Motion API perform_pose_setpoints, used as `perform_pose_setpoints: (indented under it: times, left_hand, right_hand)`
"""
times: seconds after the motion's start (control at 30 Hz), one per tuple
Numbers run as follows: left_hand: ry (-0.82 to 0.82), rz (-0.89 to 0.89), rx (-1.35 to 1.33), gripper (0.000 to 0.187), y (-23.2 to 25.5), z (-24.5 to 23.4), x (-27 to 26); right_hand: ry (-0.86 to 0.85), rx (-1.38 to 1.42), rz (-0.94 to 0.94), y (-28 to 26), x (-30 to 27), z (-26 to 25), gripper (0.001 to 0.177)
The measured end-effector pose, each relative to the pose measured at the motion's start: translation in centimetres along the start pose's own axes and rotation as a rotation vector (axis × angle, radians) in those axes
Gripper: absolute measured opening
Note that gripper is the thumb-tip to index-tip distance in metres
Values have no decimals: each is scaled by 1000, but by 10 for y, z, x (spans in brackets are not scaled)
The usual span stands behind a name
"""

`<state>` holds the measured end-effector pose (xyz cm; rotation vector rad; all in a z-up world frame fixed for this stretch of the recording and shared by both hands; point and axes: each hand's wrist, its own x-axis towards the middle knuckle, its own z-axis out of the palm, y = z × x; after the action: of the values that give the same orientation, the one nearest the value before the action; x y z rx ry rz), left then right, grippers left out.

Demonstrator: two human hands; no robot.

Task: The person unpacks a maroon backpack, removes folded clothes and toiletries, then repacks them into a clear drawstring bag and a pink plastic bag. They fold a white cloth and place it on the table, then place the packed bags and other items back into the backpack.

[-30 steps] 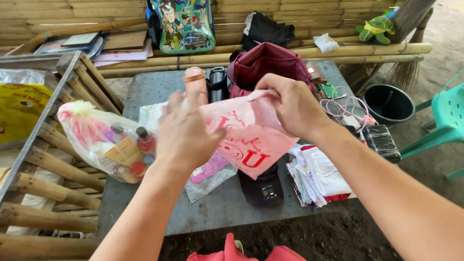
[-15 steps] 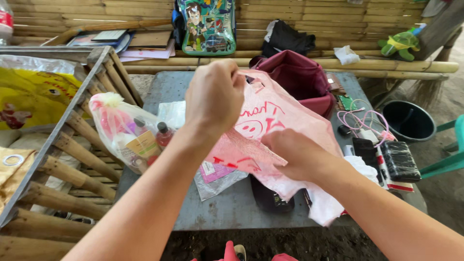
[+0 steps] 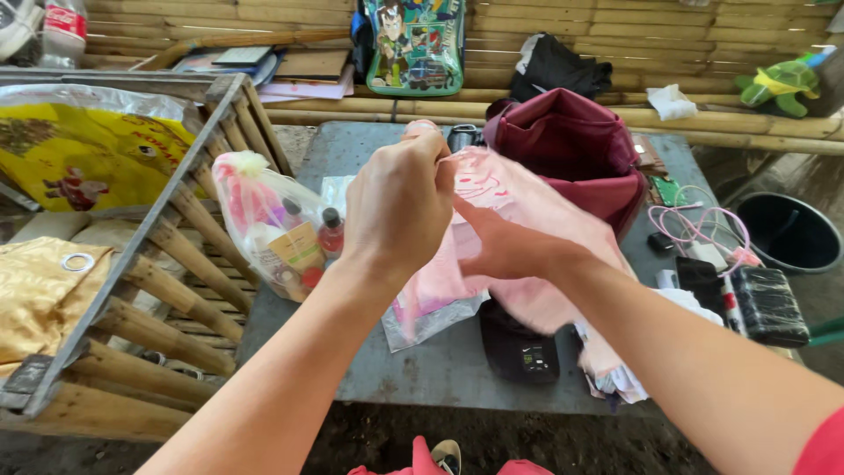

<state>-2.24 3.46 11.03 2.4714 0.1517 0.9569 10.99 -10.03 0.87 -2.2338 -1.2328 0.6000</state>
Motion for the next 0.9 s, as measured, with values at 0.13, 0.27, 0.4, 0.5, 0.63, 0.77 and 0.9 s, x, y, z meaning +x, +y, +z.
perform_pose_setpoints:
  times: [0.13,0.27,0.4,0.5,0.63,0.77,0.9]
  left_hand:
    - [-82,-136,-24,17,-3,9,3]
    - [-64,-48,-78,10,-3,14,6]
    - [-217,178,-183,29,0,13,10]
    - [-470,387,-287,22,2,13,24]
    - [-841,634,-415,48,21,23,49]
    - [-988,281,196,38,68,50,59]
    - [-855,260,210,32,113,90,52]
  right_hand:
    - [-199,-36,90,-11,-16,-8,110]
    - [-335,-20,83,-21,-33,-4,100]
    - [-453,-140,274,-22,-54,-12,98]
    - [-490,-64,272,-19,-73,-23,98]
    - [-379,40,218,-9,-97,-32,99]
    - [-89,60,161,14,-110,-37,78]
    - [76,91,4,49,-121,-49,64]
